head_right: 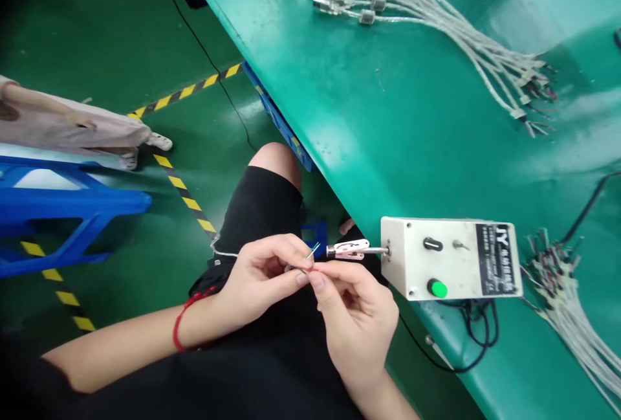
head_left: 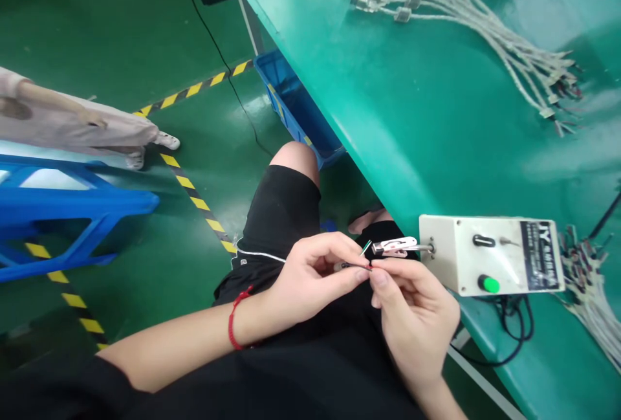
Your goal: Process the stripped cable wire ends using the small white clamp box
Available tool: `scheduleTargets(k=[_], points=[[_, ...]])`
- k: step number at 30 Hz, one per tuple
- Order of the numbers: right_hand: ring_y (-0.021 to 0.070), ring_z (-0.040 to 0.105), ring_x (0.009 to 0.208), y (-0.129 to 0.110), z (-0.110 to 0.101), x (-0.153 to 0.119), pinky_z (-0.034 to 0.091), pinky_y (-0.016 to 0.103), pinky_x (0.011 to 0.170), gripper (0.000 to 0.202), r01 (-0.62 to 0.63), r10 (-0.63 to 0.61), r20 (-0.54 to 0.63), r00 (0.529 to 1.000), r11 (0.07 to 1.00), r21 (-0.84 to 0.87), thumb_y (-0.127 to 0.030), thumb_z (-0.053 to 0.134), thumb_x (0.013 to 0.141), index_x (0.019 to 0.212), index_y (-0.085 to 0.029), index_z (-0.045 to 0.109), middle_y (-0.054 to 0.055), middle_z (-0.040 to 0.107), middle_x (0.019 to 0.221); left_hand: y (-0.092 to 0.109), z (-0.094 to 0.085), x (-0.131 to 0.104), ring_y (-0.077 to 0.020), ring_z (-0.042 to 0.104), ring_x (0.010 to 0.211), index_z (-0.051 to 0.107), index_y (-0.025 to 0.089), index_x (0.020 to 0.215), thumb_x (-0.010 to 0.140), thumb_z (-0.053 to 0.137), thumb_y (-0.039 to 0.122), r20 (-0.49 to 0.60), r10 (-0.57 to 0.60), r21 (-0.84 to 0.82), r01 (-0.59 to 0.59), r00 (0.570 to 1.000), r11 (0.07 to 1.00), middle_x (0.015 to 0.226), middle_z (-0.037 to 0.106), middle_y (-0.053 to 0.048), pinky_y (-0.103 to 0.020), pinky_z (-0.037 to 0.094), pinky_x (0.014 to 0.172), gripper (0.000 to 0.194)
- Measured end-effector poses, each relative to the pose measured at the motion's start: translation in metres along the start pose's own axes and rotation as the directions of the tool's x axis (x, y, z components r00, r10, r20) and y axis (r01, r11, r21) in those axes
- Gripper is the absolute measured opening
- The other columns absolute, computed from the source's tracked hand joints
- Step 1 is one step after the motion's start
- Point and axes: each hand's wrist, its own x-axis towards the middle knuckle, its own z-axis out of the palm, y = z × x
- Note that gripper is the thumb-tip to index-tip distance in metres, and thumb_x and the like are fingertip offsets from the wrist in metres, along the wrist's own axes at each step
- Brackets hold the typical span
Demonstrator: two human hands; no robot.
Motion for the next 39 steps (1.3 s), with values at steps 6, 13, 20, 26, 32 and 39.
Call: scheduleTargets(k=[6, 13, 20, 26, 32, 39], points=[[0.0097, 0.057, 0.047, 0.01, 0.003, -0.001, 0.046, 0.02, 0.043, 0.011, 0.012, -0.01, -0.017, 1.0, 0.998, 0.068, -0.018, 0.078, 0.088, 0.097, -0.025, 0.079, -0.003, 0.066, 0.061, 0.0, -0.001, -0.001, -0.0125, 0.065, 0.073, 0.079, 0.018, 0.092, 0.082, 0.084, 0.013, 0.005, 0.0, -0.022, 0.0, 1.0, 1.0, 0.089, 0.073, -0.006, -0.022, 0.051, 0.062, 0.012], [0.0114, 0.059, 0.055, 0.021, 0.005, -0.001, 0.048, 0.024, 0.052, 0.006, -0.113, 0.118, -0.003, 0.993, 0.96, 0.254, -0.025, 0.072, 0.095, 0.099, -0.023, 0.075, -0.001, 0.068, 0.069, -0.001, 0.0, 0.0, -0.0121, 0.064, 0.068, 0.076, 0.015, 0.088, 0.081, 0.087, 0.022, -0.08, -0.091, 0.0, 0.091, 0.993, 0.996, 0.086, 0.074, -0.007, -0.021, 0.048, 0.056, 0.015], [0.017, 0.064, 0.061, 0.031, 0.008, 0.003, 0.05, 0.031, 0.059, 0.05, -0.254, 0.288, -0.037, 0.957, 0.892, 0.375, -0.043, 0.046, 0.107, 0.075, -0.016, 0.074, 0.008, 0.072, 0.072, -0.003, 0.002, 0.003, -0.0098, 0.063, 0.06, 0.075, 0.015, 0.091, 0.084, 0.085, 0.023, -0.159, -0.12, 0.009, 0.123, 0.98, 0.992, 0.087, 0.077, -0.007, -0.018, 0.043, 0.045, 0.015], [0.0158, 0.053, 0.063, 0.04, 0.015, 0.01, 0.047, 0.031, 0.06, 0.031, -0.221, 0.306, -0.071, 0.949, 0.81, 0.543, -0.047, 0.054, 0.101, 0.103, -0.021, 0.072, 0.002, 0.061, 0.074, -0.009, 0.002, 0.004, -0.0065, 0.055, 0.053, 0.075, 0.014, 0.092, 0.085, 0.085, 0.026, -0.184, -0.147, 0.035, 0.156, 0.972, 0.987, 0.09, 0.078, -0.008, -0.018, 0.042, 0.042, 0.017], [0.0129, 0.038, 0.056, 0.052, 0.015, 0.011, 0.042, 0.03, 0.059, 0.033, -0.264, 0.375, -0.048, 0.926, 0.733, 0.627, -0.053, 0.066, 0.094, 0.113, -0.026, 0.073, -0.005, 0.047, 0.065, -0.012, 0.002, 0.006, -0.0064, 0.057, 0.054, 0.075, 0.017, 0.093, 0.087, 0.082, 0.024, -0.19, -0.122, 0.007, 0.125, 0.974, 0.992, 0.1, 0.08, -0.009, -0.017, 0.043, 0.043, 0.012], [0.0091, 0.028, 0.046, 0.059, 0.013, 0.014, 0.035, 0.026, 0.055, 0.027, -0.23, 0.344, -0.022, 0.939, 0.673, 0.703, -0.049, 0.073, 0.093, 0.11, -0.028, 0.077, -0.007, 0.052, 0.055, -0.014, 0.006, 0.01, -0.0056, 0.056, 0.053, 0.071, 0.014, 0.089, 0.086, 0.083, 0.025, -0.166, -0.186, -0.054, 0.179, 0.968, 0.982, 0.112, 0.08, -0.013, -0.017, 0.043, 0.042, 0.016]])
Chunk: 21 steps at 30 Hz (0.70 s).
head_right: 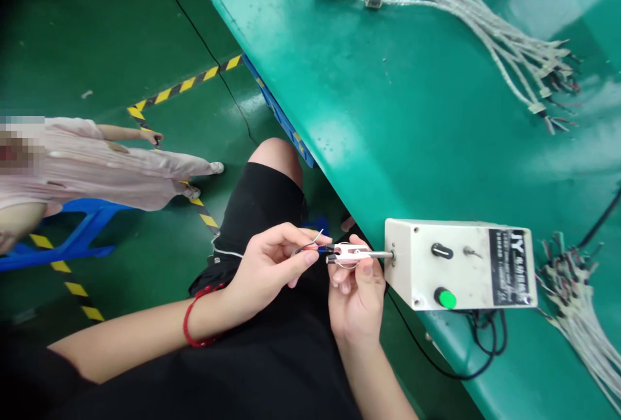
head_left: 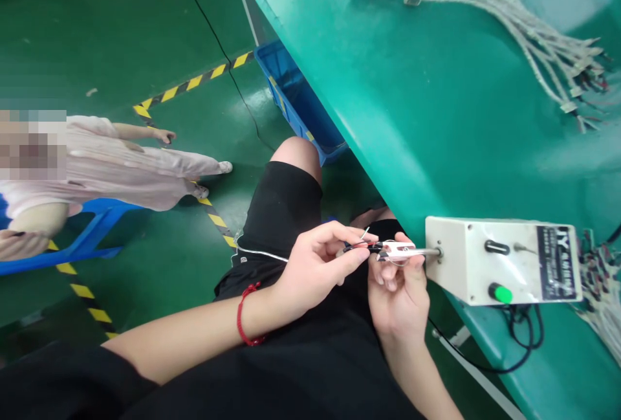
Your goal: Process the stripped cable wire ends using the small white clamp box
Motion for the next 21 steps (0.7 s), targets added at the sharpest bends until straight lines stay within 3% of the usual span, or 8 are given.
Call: scheduleTargets(k=[11, 17, 21], points=[[0.0087, 0.03, 0.048, 0.001, -0.002, 0.0, 0.037, 0.025, 0.057, 0.029, -0.005, 0.005, 0.025, 1.0, 1.0, 0.014, -0.048, 0.073, 0.093, 0.113, -0.027, 0.076, -0.007, 0.052, 0.053, -0.003, 0.0, 0.002, -0.0047, 0.056, 0.053, 0.072, 0.013, 0.088, 0.086, 0.083, 0.022, 0.014, -0.015, -0.015, 0.015, 1.0, 1.0, 0.112, 0.08, -0.013, -0.016, 0.041, 0.041, 0.015], [0.0085, 0.035, 0.048, -0.007, -0.002, -0.001, 0.042, 0.023, 0.056, 0.046, -0.094, 0.094, -0.008, 0.996, 0.996, -0.008, -0.056, 0.079, 0.085, 0.116, -0.023, 0.073, -0.008, 0.048, 0.052, 0.0, 0.002, 0.001, -0.0063, 0.06, 0.058, 0.073, 0.01, 0.09, 0.084, 0.085, 0.031, 0.012, 0.011, 0.008, -0.011, 1.0, 1.0, 0.105, 0.08, -0.014, -0.017, 0.043, 0.048, 0.024], [0.0145, 0.048, 0.05, -0.013, -0.026, -0.009, 0.048, 0.029, 0.05, 0.043, -0.2, 0.19, -0.062, 0.98, 0.952, -0.231, -0.049, 0.081, 0.082, 0.116, -0.025, 0.072, -0.001, 0.063, 0.063, -0.002, -0.003, 0.003, -0.012, 0.067, 0.07, 0.076, 0.009, 0.1, 0.08, 0.086, 0.046, 0.085, -0.037, 0.09, 0.03, 0.996, 0.995, 0.112, 0.078, -0.017, -0.021, 0.045, 0.055, 0.042]])
